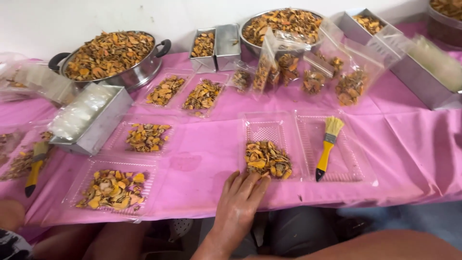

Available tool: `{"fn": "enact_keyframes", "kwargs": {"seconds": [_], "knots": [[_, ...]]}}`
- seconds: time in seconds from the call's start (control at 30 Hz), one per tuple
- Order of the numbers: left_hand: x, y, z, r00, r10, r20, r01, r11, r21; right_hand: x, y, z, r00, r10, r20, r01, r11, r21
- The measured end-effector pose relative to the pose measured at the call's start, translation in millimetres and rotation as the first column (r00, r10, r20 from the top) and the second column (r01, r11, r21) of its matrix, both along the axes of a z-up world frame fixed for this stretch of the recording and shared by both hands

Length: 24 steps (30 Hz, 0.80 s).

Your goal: Packaging dried herbs into small plastic bags and containers using hands and a brush.

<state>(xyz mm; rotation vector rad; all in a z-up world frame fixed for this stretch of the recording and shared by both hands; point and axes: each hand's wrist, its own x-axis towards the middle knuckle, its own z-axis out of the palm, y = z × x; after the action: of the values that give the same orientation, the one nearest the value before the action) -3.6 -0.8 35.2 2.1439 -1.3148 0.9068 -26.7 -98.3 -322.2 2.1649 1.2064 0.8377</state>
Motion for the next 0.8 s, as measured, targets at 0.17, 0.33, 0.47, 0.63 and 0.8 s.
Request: {"fn": "enact_keyframes", "kwargs": {"seconds": [0.17, 0.33, 0.47, 0.63, 0.8], "knots": [[6, 1, -10, 1.0, 0.008, -0.029, -0.008, 1.0, -0.004, -50, -77, 431, 0.884, 0.175, -0.433, -0.039, 0.951, 0.306], [3, -8, 14, 0.999, 0.049, -0.017, -0.047, 0.996, 0.073, 5, -200, 379, 0.864, -0.356, -0.357, 0.484, 0.785, 0.387], [10, -8, 12, 0.994, 0.044, -0.102, -0.018, 0.969, 0.245, 21, -226, 369, 0.675, -0.398, -0.621, 0.667, 0.689, 0.284], [42, -15, 66, 0.943, -0.007, -0.332, 0.14, 0.916, 0.376, 26, -248, 349, 0.656, -0.316, -0.685, 0.669, 0.664, 0.335], [95, -45, 78, 0.854, 0.159, -0.496, 0.154, 0.833, 0.531, 29, -252, 345, 0.684, -0.307, -0.662, 0.641, 0.686, 0.344]]}}
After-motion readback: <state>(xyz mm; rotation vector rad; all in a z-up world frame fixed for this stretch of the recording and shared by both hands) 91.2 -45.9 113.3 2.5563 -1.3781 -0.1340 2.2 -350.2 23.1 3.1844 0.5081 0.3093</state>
